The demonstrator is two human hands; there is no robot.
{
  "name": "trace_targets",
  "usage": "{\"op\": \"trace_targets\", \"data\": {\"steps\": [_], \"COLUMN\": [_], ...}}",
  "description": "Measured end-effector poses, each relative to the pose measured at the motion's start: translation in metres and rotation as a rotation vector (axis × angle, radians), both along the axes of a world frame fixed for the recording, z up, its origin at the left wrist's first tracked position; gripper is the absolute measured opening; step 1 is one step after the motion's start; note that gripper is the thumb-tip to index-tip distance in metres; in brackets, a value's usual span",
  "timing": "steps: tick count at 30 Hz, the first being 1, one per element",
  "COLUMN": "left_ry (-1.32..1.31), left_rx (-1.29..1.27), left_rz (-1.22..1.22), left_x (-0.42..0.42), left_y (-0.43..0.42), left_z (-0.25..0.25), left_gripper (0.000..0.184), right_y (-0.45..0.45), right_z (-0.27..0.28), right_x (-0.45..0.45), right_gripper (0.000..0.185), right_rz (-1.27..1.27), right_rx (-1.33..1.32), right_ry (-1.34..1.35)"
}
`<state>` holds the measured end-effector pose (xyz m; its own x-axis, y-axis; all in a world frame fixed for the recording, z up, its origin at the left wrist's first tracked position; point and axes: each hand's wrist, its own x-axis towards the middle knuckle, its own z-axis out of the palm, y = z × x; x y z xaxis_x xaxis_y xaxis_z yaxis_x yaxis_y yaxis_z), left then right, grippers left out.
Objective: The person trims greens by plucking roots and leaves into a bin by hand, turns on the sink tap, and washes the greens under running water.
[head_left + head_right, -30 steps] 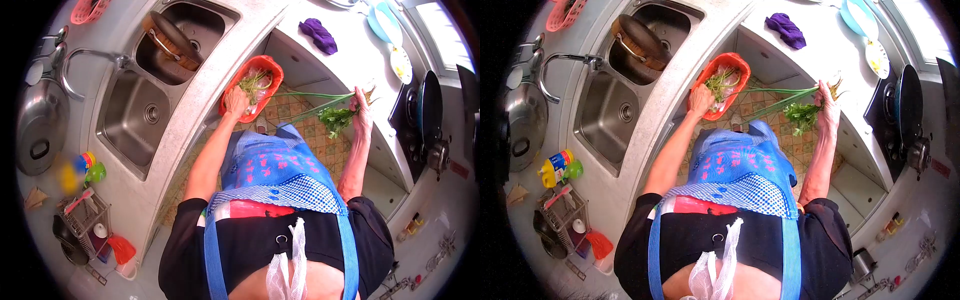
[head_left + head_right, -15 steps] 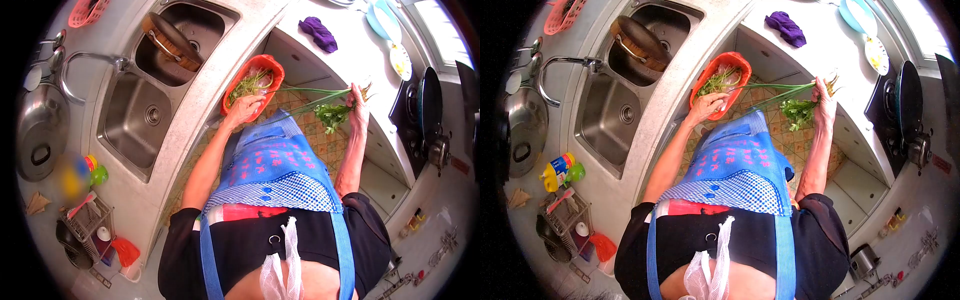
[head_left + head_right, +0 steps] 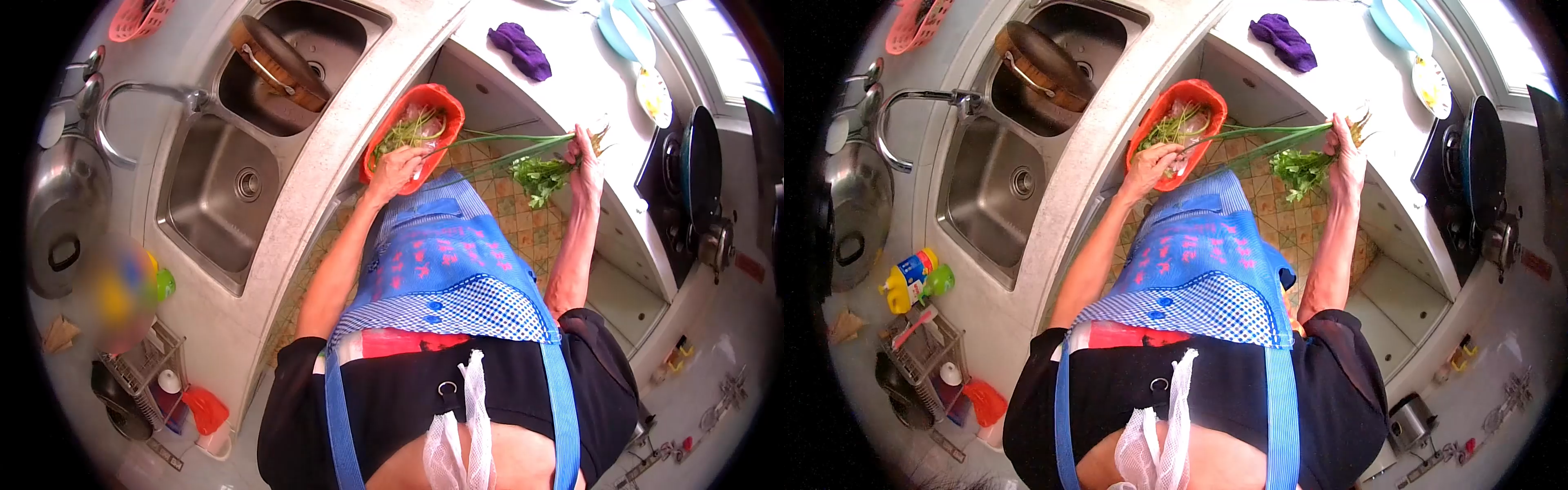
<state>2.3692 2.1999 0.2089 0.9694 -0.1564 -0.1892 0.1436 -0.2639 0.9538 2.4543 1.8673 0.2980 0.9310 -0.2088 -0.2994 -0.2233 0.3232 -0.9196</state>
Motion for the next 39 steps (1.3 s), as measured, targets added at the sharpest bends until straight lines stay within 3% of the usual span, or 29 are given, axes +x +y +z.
{"op": "trace_targets", "data": {"steps": [1, 9, 15, 17, 20, 23, 26, 29, 33, 39], "left_ry": [-0.098, -0.142, -0.158, 0.098, 0.259, 0.312, 0.202, 0.241, 0.267, 0.563], "left_rx": [0.064, 0.157, 0.182, -0.193, -0.208, -0.132, -0.182, -0.249, -0.276, -0.537], "left_rz": [-0.014, 0.011, 0.192, 0.358, 0.459, 0.515, 0.381, 0.177, -0.074, -0.056], "left_x": [-0.001, 0.003, 0.006, 0.006, 0.004, -0.002, -0.001, 0.005, 0.013, 0.015], "left_y": [0.001, 0.006, 0.000, -0.003, -0.005, 0.002, 0.001, -0.010, -0.029, -0.028], "left_z": [-0.001, -0.005, -0.034, -0.039, -0.032, -0.055, -0.028, 0.022, 0.043, 0.058], "left_gripper": [0.020, 0.019, 0.018, 0.018, 0.020, 0.022, 0.022, 0.023, 0.029, 0.030], "right_y": [-0.002, 0.001, 0.013, 0.015, 0.019, 0.017, 0.014, 0.008, 0.014, 0.020], "right_z": [-0.005, -0.013, -0.014, -0.013, -0.010, 0.002, 0.006, -0.006, -0.021, -0.047], "right_x": [0.002, 0.008, 0.008, 0.008, 0.005, 0.004, 0.003, 0.007, 0.012, 0.018], "right_gripper": [0.018, 0.017, 0.015, 0.015, 0.016, 0.018, 0.018, 0.019, 0.021, 0.017], "right_rz": [-0.010, -0.009, 0.031, 0.025, -0.018, -0.096, -0.067, -0.008, 0.006, 0.023], "right_rx": [0.019, 0.029, 0.035, 0.023, 0.007, -0.054, -0.088, -0.009, 0.078, 0.117], "right_ry": [-0.001, 0.015, 0.001, -0.005, -0.053, -0.091, -0.098, -0.073, -0.004, 0.045]}}
